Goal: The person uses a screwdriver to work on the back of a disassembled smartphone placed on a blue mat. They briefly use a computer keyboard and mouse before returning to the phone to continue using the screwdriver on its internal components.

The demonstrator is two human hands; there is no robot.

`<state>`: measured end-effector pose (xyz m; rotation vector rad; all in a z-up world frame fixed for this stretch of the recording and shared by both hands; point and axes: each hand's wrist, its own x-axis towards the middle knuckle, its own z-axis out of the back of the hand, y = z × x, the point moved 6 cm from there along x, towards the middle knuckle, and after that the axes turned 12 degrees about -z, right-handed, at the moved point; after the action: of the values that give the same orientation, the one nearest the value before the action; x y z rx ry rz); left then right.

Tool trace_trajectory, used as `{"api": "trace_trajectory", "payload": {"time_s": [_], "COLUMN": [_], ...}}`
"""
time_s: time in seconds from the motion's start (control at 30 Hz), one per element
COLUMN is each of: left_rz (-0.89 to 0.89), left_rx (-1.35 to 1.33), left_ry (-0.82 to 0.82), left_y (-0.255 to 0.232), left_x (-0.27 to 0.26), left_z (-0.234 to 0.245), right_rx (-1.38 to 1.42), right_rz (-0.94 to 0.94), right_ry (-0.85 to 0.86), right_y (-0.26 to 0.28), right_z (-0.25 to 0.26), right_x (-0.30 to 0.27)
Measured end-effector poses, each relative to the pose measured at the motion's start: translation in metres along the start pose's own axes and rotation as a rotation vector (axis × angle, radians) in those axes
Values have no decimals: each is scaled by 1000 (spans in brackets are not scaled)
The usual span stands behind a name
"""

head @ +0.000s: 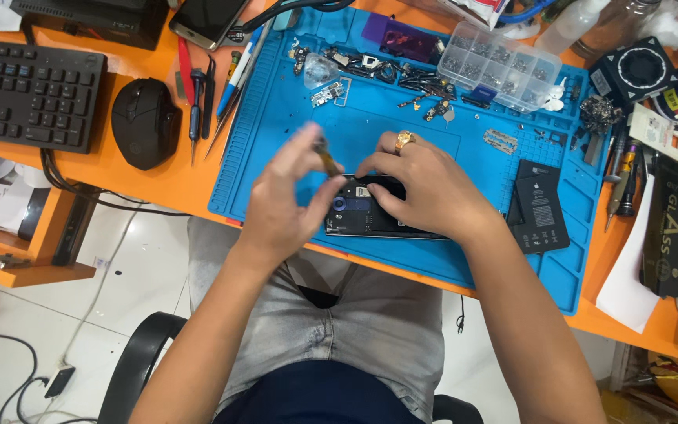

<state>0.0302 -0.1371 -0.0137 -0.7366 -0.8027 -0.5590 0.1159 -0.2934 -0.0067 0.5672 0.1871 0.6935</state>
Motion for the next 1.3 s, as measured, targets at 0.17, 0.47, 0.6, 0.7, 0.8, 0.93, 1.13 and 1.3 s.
{"api": "trace_trajectory", "payload": {"time_s": [0.17,0.47,0.6,0.7,0.8,0.93,1.13,1.3], "left_rz": [122,163,179,172,156,116,68,58], "left_rx": [-70,-203,-177,-169,-179,-140,-113,-181], "left_ry": [26,47,62,89,112,127,152,111], "left_y": [22,14,13,13,14,4,2,0], "left_x": [11,-8,-13,-16,-18,-10,-13,-8], "left_z": [16,-4,-9,-11,-13,-11,-14,-7], "right_rx": [18,15,1,0,8,14,6,-1], "right_rz": [28,41,40,33,35,33,28,24], "right_ry": [-7,-19,-21,-18,-22,-23,-19,-18], "right_y": [-1,-1,-1,-1,-2,0,2,-2], "right_z": [1,1,-1,0,-2,-1,1,-2], "right_x": [-1,-1,0,0,1,0,0,1]}}
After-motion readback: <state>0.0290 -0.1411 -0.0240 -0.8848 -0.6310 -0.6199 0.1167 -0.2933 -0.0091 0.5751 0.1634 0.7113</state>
